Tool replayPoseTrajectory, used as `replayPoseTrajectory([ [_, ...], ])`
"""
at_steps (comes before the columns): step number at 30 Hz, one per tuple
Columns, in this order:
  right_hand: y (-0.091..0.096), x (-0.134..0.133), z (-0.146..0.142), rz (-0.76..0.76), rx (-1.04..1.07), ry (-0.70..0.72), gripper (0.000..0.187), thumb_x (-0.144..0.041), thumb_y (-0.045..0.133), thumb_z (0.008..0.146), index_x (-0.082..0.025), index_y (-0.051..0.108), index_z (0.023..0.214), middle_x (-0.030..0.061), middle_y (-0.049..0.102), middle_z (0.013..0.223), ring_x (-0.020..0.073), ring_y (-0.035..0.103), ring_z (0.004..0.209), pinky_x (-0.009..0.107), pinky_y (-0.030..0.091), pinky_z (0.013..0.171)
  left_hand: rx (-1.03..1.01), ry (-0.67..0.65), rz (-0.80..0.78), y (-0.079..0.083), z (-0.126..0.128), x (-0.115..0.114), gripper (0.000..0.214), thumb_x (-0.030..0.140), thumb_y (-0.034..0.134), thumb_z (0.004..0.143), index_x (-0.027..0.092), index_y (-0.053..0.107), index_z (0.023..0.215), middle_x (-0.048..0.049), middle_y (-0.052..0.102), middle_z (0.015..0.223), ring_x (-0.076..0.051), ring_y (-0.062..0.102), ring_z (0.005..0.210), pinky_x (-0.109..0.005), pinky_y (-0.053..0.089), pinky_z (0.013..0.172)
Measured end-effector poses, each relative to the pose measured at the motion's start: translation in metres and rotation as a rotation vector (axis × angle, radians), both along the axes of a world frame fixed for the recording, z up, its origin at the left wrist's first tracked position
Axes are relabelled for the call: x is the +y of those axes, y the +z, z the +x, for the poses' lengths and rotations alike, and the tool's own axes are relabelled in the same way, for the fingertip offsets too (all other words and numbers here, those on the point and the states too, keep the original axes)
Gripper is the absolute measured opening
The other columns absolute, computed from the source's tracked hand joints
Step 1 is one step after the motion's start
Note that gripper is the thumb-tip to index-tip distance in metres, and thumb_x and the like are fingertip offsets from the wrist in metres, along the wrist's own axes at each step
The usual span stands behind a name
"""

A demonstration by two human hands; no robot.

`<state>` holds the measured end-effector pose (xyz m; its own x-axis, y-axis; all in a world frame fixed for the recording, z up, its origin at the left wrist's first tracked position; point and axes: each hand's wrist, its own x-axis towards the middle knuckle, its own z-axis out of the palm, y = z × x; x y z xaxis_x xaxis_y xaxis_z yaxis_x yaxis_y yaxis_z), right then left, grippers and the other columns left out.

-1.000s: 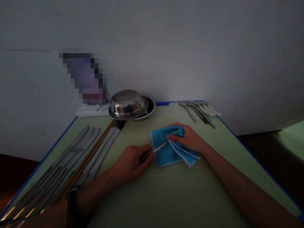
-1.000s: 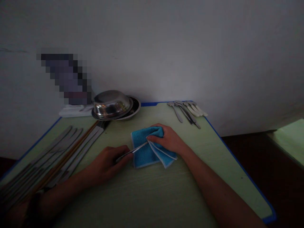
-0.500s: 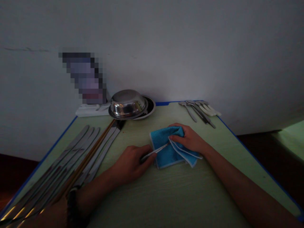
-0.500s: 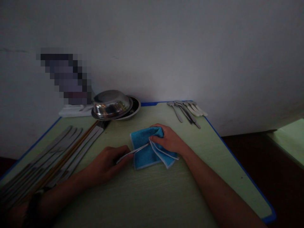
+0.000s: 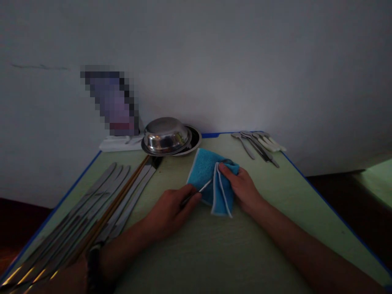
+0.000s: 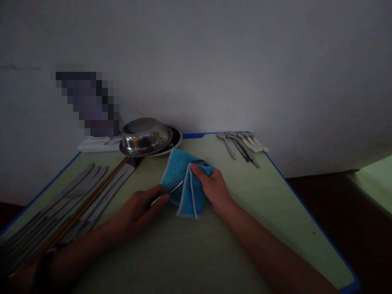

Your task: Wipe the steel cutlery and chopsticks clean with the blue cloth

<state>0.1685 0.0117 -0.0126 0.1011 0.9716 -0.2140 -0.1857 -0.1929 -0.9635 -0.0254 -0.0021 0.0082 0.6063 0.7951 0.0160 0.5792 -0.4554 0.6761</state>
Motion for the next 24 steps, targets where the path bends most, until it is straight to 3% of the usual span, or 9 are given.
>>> replayPoseTrajectory([
  [5,-0.002,0.0,-0.004,0.067,0.002,-0.134,0.032,-0.051,0.062,0.067,-0.02,0.055,0.066,-0.0034,0.056,0.058,0.0116,0.05,0.051,0.025,0.045,0.053,0.029,-0.077,0.019,0.002,0.0,-0.001,0.025,0.032,0.032,0.092,0.017,0.047,0.078,0.0046,0.046,0.058,-0.009,0.048,0.051,-0.02,0.033,0.05],
  [10,-0.004,0.006,0.002,0.031,0.027,-0.253,0.038,-0.056,0.055,0.07,-0.022,0.044,0.058,-0.0048,0.045,0.049,0.0108,0.042,0.044,0.025,0.042,0.047,0.134,-0.199,0.092,0.0,-0.001,0.001,0.031,0.029,0.031,0.092,0.017,0.047,0.069,0.0038,0.046,0.056,-0.009,0.048,0.05,-0.021,0.033,0.052],
  [18,-0.001,0.003,0.007,0.086,-0.117,-0.062,0.032,-0.047,0.068,0.062,-0.019,0.059,0.073,-0.0015,0.061,0.064,0.0123,0.054,0.055,0.026,0.046,0.055,0.158,-0.204,0.152,0.001,-0.001,0.001,0.032,0.027,0.028,0.093,0.016,0.048,0.07,0.0023,0.048,0.058,-0.011,0.05,0.052,-0.023,0.034,0.054],
  [24,-0.001,0.014,0.023,0.132,-0.158,-0.128,0.031,-0.047,0.068,0.063,-0.019,0.062,0.076,-0.0023,0.063,0.067,0.0115,0.055,0.057,0.025,0.047,0.057,0.116,-0.171,0.095,-0.001,-0.004,0.002,0.036,0.03,0.029,0.092,0.017,0.044,0.063,0.0053,0.039,0.051,-0.008,0.043,0.045,-0.021,0.032,0.05],
])
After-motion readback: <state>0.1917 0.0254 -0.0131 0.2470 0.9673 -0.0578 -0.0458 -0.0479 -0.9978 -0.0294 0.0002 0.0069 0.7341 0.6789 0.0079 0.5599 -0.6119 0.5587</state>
